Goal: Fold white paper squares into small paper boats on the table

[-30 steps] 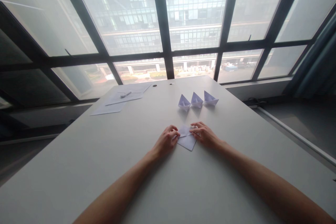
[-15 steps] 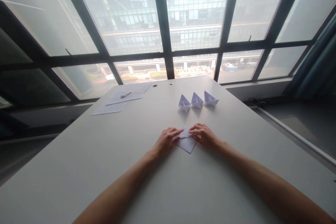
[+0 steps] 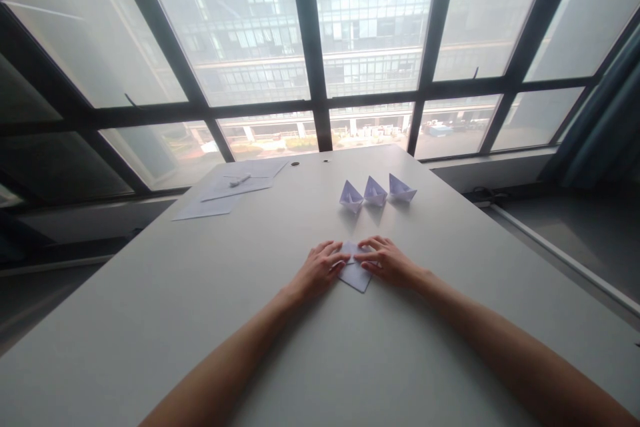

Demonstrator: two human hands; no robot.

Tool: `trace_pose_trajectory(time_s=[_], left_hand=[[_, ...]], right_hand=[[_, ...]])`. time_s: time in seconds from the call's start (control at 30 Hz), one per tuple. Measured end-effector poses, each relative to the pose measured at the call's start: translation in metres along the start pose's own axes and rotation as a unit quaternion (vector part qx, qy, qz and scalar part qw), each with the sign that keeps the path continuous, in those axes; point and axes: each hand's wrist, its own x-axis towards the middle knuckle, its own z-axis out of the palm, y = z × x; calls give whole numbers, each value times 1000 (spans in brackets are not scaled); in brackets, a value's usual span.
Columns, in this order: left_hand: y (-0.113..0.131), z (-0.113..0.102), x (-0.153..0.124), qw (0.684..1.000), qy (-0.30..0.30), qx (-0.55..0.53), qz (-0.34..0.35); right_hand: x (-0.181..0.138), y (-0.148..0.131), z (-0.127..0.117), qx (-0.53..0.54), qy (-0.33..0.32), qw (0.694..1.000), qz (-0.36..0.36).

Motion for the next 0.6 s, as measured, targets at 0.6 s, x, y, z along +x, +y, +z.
trace_pose_trajectory(time_s=[0.6], left_hand=[[2, -3, 2, 1000, -11, -10, 24]], right_hand=[[1, 4, 6, -13, 30, 999, 22]])
